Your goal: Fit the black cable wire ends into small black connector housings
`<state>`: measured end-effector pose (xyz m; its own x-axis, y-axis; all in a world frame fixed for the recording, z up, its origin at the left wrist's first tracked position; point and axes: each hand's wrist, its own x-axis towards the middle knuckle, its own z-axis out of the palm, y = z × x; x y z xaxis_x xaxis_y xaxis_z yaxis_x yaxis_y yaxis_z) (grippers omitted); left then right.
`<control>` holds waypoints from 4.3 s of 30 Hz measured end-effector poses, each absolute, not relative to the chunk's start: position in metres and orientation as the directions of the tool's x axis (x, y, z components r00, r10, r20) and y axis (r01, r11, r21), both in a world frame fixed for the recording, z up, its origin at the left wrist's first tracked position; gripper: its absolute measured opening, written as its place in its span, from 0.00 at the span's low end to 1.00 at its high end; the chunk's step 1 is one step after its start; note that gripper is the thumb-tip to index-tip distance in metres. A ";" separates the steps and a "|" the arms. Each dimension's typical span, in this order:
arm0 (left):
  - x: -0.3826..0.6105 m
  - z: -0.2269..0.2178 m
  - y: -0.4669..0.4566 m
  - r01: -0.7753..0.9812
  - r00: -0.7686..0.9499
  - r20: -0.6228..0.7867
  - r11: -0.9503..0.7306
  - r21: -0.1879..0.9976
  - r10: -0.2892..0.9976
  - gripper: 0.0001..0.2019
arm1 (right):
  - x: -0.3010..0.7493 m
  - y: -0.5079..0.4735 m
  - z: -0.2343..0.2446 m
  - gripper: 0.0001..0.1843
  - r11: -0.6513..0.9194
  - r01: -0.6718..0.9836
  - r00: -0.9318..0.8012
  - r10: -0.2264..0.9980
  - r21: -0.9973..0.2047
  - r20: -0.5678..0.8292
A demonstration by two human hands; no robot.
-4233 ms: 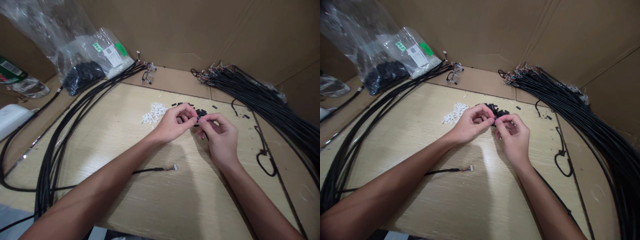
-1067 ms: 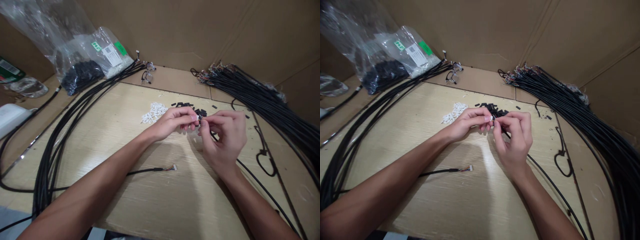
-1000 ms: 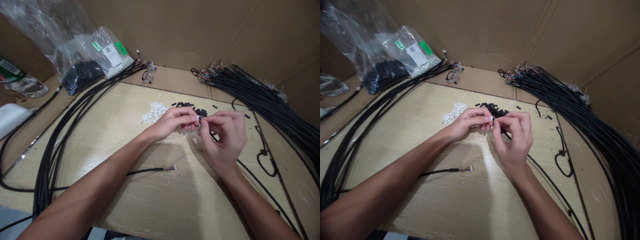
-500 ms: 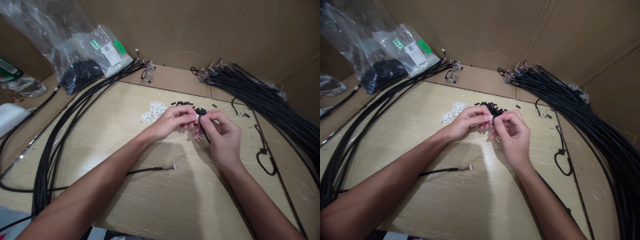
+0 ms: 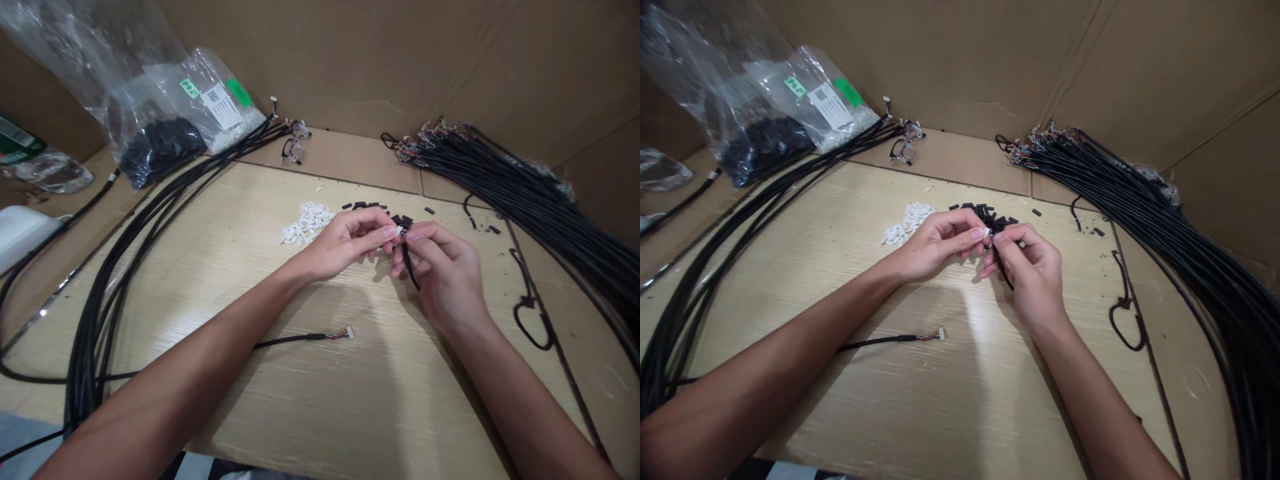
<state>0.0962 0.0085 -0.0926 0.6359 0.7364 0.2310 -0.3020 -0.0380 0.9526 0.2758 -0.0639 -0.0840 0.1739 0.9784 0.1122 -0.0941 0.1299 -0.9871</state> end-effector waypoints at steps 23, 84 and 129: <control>0.097 -0.093 0.006 -0.254 0.590 0.164 -0.011 0.967 0.790 0.25 | 0.271 -0.065 -0.085 0.16 0.255 -0.017 0.217 0.945 -0.967 0.245; 0.103 -0.095 0.002 -0.183 0.512 0.211 -0.134 0.974 0.833 0.23 | 0.266 -0.069 -0.085 0.05 0.376 0.446 0.252 0.818 -0.812 0.517; 0.102 -0.099 0.002 -0.229 0.547 0.237 -0.129 0.965 0.803 0.22 | 0.282 -0.058 -0.101 0.17 0.253 0.203 0.147 0.947 -0.946 0.285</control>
<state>0.1018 0.0023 -0.0987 0.5473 0.8027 0.2371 -0.2288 -0.1290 0.9649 0.2822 -0.0582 -0.1010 0.1473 0.9472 0.2847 0.2034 0.2527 -0.9459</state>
